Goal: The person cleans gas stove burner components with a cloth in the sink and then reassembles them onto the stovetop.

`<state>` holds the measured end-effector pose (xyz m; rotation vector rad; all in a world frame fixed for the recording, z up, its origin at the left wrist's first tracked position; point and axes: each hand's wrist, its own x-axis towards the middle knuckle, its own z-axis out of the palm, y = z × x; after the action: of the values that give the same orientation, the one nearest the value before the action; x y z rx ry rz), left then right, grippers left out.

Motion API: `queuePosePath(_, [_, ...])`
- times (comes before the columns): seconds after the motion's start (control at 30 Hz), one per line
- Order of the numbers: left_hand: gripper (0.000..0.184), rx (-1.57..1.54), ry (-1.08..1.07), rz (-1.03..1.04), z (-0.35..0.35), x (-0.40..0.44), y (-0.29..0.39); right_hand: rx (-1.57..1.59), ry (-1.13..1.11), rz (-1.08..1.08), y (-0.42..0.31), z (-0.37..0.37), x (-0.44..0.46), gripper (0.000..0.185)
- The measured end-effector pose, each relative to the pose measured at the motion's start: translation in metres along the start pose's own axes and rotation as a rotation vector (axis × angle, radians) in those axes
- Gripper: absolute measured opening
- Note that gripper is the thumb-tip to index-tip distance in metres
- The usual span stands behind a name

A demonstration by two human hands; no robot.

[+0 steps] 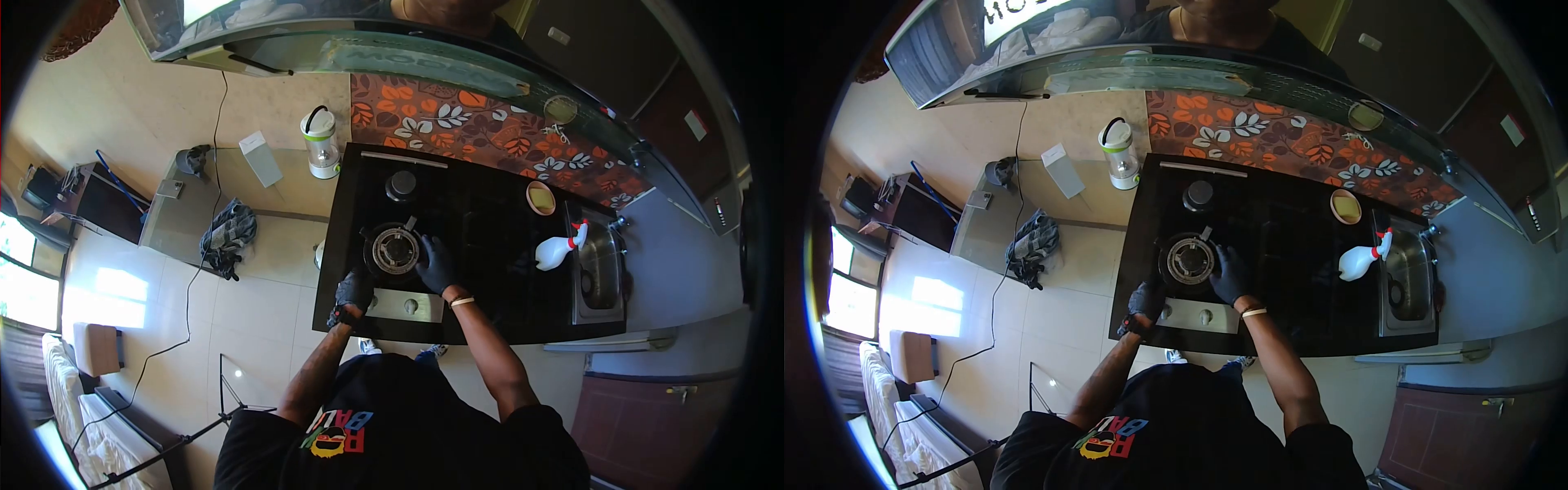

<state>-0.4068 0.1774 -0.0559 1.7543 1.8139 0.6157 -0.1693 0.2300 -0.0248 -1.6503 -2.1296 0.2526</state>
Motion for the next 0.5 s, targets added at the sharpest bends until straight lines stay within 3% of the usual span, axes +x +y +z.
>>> queuePosePath(0.07, [0.021,0.141,-0.144,0.124,-0.025,-0.013,0.019,0.237,-0.033,0.251,0.014,0.006,-0.007,0.048])
queuePosePath(0.1, [0.023,-0.071,-0.182,-0.038,-0.022,-0.013,0.021,0.357,-0.047,0.375,0.015,0.007,-0.009,0.041])
queuePosePath(0.13, [0.025,-0.283,-0.219,-0.198,-0.016,-0.013,0.024,0.318,-0.082,0.367,0.016,0.01,-0.012,0.036])
queuePosePath(0.2, [0.028,-0.507,-0.22,-0.292,-0.002,-0.012,0.023,0.236,-0.148,0.36,0.019,0.012,-0.017,0.028])
queuePosePath(0.27, [0.03,-0.532,-0.14,-0.169,0.012,-0.011,0.014,0.396,-0.193,0.462,0.028,0.022,-0.018,0.027])
queuePosePath(0.3, [0.025,-0.468,-0.132,-0.143,0.012,-0.012,0.014,0.478,-0.219,0.51,0.025,0.021,-0.018,0.027])
queuePosePath(0.37, [0.015,-0.341,-0.115,-0.09,0.01,-0.009,0.014,0.333,-0.153,0.455,0.02,0.019,-0.02,0.027])
queuePosePath(0.47, [0.018,0.099,0.062,-0.058,-0.008,-0.006,0.031,0.271,-0.034,0.336,0.009,0.008,-0.014,0.028])
queuePosePath(0.5, [0.018,0.047,0.09,-0.041,-0.005,-0.002,0.03,0.276,0.007,0.29,0.007,0.007,-0.011,0.028])
